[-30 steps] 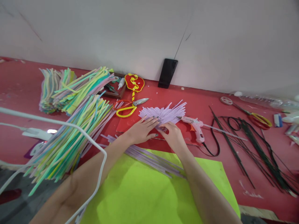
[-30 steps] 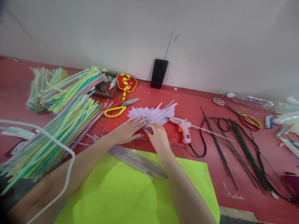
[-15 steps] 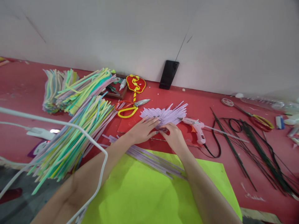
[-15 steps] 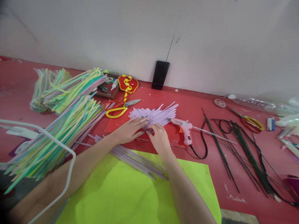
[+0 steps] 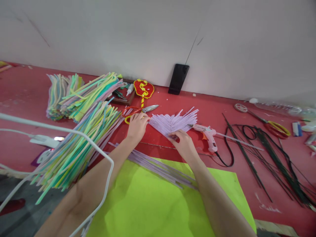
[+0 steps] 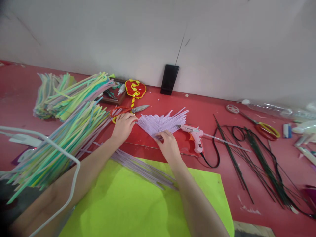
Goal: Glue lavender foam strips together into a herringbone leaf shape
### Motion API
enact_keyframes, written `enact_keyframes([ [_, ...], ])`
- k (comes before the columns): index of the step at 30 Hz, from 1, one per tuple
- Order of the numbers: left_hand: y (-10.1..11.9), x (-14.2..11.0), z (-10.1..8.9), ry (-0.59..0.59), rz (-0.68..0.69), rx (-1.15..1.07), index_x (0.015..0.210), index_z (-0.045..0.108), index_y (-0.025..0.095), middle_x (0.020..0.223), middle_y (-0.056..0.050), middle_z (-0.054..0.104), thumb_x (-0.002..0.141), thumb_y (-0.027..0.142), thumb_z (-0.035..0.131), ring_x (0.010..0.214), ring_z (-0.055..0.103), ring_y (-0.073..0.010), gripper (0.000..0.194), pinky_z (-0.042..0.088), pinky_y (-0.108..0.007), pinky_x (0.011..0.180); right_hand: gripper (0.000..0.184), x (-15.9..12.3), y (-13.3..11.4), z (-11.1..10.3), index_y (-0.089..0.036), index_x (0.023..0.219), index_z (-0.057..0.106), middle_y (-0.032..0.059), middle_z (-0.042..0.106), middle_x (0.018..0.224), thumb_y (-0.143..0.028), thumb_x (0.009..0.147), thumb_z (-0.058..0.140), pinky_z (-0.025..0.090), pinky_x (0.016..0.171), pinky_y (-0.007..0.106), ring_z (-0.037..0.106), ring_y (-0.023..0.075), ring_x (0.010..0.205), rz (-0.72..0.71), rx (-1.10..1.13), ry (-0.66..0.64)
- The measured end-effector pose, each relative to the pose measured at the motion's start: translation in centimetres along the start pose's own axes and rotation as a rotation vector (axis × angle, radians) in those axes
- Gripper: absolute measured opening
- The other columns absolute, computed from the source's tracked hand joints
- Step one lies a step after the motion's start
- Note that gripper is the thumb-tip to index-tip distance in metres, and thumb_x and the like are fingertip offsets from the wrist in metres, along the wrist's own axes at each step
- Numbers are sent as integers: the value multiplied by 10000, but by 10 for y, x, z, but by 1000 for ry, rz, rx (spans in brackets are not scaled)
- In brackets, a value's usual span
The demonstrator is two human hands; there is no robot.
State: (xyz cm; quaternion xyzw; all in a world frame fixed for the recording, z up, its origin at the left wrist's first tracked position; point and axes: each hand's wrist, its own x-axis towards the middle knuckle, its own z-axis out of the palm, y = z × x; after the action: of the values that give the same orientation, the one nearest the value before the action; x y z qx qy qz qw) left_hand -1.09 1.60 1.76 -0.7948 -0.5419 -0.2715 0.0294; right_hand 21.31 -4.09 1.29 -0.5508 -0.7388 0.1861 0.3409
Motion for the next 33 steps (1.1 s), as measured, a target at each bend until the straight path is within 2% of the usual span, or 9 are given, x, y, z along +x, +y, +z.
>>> enact_keyframes([
  [8, 4, -2, -5, -16, 116, 82, 999, 675, 238, 1097, -50, 623, 888, 85, 465, 1063, 547, -224, 282, 283, -482, 1060, 76, 0, 2, 1, -203, 823, 654, 33, 619, 810, -212, 807, 580, 489, 743, 319, 592, 167, 743, 9, 7, -8],
  [19, 0, 2, -5, -48, 91, 104, 925, 689, 222, 1042, -54, 626, 878, 126, 525, 1025, 550, -231, 196, 293, -483, 1044, 79, 0, 2, 1, -200, 815, 653, 37, 622, 802, -212, 804, 576, 492, 742, 322, 595, 170, 741, 13, 0, -8],
  [33, -4, 4, 2, -16, 79, 100, 886, 688, 228, 996, -41, 631, 881, 159, 540, 993, 558, -219, 163, 305, -476, 1031, 100, 0, 1, 1, -201, 814, 658, 41, 628, 799, -221, 813, 560, 495, 741, 330, 599, 171, 732, 15, 3, -9],
])
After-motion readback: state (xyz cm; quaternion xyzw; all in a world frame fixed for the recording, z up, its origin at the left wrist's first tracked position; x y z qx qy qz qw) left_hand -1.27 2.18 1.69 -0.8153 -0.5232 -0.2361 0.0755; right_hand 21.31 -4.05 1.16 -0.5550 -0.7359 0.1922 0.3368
